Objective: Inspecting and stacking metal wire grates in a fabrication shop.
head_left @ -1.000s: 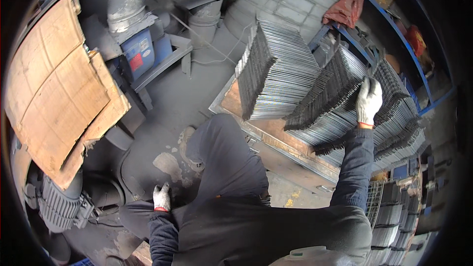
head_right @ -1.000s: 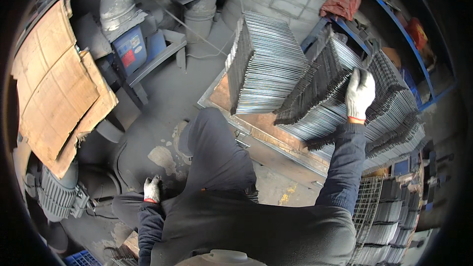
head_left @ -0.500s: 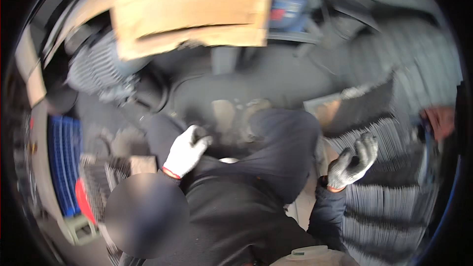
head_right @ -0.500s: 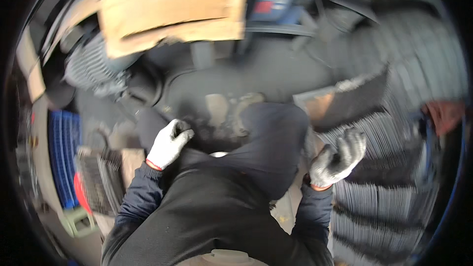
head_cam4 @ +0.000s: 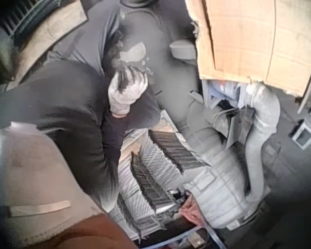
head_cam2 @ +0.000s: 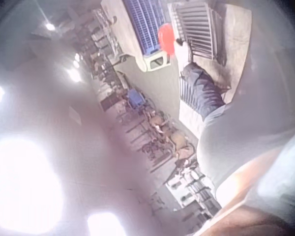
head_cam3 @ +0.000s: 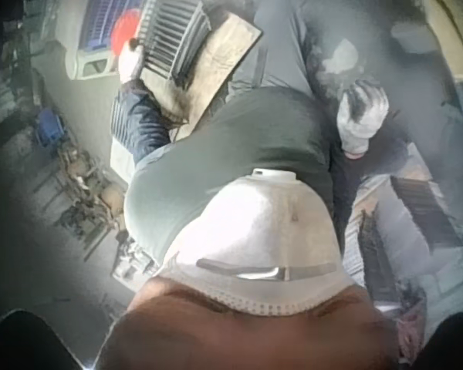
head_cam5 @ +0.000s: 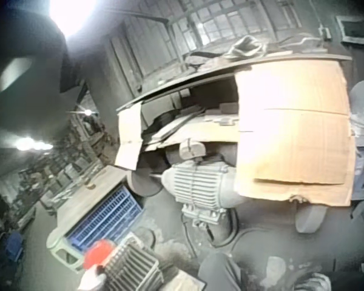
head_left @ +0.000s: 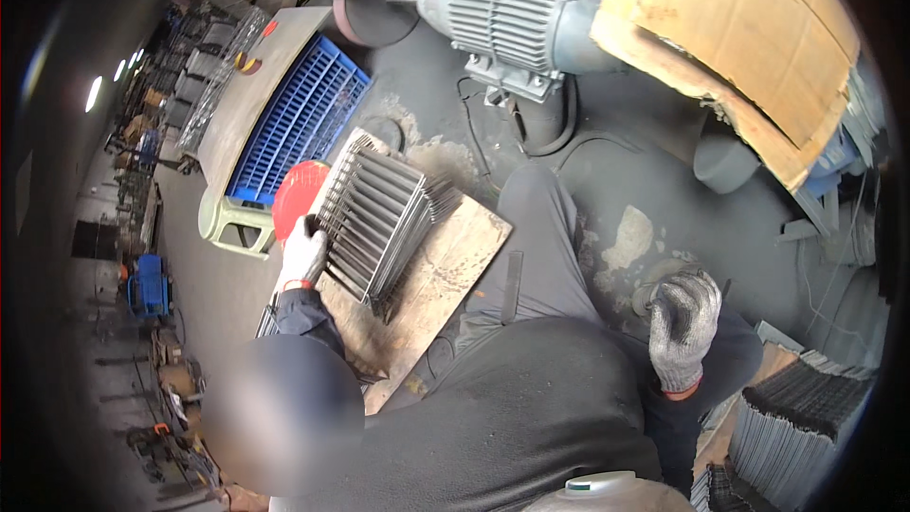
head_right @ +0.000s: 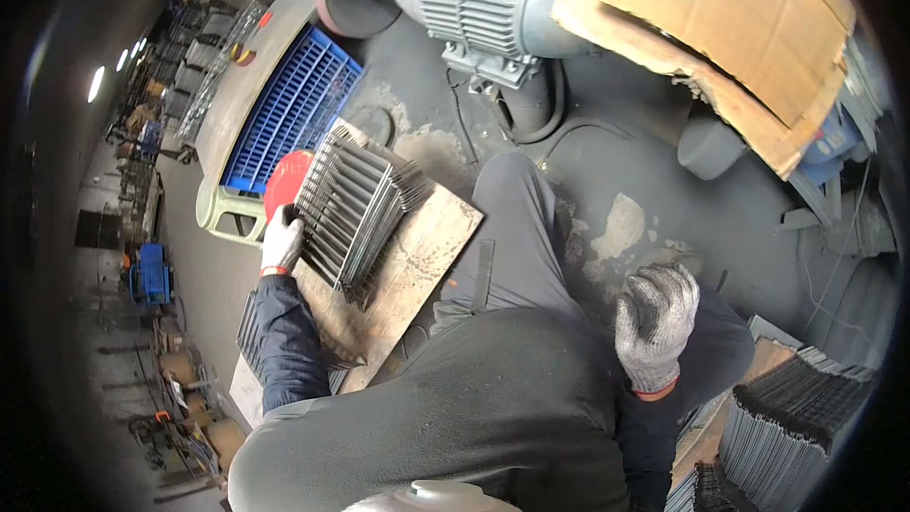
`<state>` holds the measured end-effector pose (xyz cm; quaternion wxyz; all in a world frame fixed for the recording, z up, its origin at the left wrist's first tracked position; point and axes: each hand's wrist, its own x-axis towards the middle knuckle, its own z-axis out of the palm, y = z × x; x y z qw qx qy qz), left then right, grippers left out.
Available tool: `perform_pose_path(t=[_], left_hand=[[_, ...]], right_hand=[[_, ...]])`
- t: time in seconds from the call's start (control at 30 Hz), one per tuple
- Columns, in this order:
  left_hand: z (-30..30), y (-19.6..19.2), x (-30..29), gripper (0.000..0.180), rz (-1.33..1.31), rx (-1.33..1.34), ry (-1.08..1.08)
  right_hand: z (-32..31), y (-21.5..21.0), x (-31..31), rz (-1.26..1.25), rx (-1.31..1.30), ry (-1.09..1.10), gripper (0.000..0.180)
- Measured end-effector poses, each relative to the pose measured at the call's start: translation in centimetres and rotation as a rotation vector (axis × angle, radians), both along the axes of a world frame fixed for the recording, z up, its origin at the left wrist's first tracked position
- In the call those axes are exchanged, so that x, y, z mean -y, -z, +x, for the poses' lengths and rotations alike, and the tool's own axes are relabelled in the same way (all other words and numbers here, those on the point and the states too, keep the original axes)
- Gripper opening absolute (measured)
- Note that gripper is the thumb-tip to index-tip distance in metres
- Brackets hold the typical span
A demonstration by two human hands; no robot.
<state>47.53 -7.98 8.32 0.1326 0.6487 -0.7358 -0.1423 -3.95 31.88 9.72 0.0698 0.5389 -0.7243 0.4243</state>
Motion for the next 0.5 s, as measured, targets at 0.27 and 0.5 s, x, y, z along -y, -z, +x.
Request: perform_pose_path(t=[0.27,0.5], left_hand=[[-0.2,-3.0,-1.6,0.031,-0.148,0.14,-0.024],[-3.2,-7.3,-3.8,0.022,-0.374,0.272,0.025]], right_hand=[[0.0,-0.6,1.2,0.145,-0.049,-0.04,0.028],[-0.4,-1.2,3.5,0.177,-0.056,-0.112,0.028]])
